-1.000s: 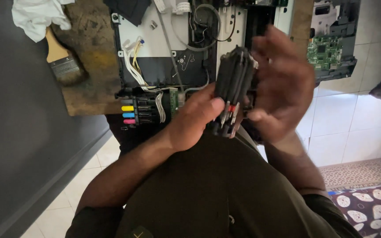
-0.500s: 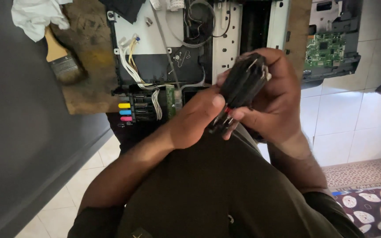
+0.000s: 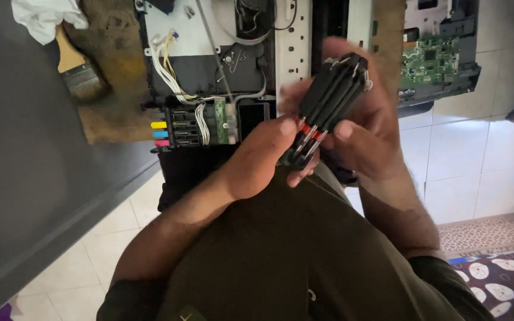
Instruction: Disassembling an inkjet printer by removing internal screws and components using a screwdriver.
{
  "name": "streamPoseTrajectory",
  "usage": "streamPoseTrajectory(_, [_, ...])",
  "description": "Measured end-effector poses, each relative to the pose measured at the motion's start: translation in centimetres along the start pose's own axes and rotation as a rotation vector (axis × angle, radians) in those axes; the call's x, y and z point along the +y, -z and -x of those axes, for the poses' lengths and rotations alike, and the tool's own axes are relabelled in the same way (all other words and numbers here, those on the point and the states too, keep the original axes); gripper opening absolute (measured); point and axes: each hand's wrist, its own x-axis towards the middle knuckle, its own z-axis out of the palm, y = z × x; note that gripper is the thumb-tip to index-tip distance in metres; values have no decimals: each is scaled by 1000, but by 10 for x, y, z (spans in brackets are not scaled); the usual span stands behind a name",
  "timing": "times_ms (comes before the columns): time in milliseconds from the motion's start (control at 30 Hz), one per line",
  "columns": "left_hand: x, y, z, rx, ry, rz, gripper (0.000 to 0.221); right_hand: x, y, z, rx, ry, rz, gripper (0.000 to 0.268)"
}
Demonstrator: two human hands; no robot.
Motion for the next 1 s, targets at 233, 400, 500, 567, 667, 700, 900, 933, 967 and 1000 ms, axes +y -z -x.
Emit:
streamPoseTrajectory(233, [12,-3,7,31,-12,-125,71,0,2,5,2,78,85,73])
streamPoseTrajectory(400, [49,-12,29,415,-350,-889,31,-2,3,1,48,147,135,72])
streamPoseTrajectory(500, [64,-19,38,437,-338,-964,33,5,17,2,-20,159,18,75])
streamPoseTrajectory(567, [61,-17,38,437,-330,-1026,38,6,15,2,-15,153,-31,77])
streamPoseTrajectory(667, [61,-11,32,406,-314,-1115,41,1,10,-1,12,142,-55,78])
streamPoseTrajectory(700, [61,-9,30,381,-302,-1141,41,0,7,-1,33,131,-33,78])
streamPoseTrajectory(900, [54,17,18,331,-587,-1215,44,3,-5,-26,103,217,206,63])
streamPoseTrajectory(933, [55,20,18,328,-582,-1209,44,2,-12,-32,110,212,208,63])
streamPoseTrajectory(967, [57,23,17,382,-605,-1253,37,1,-19,-39,135,227,298,60])
streamPoseTrajectory(1000, [59,26,16,436,-626,-1296,31,-1,-26,-45,160,242,388,57])
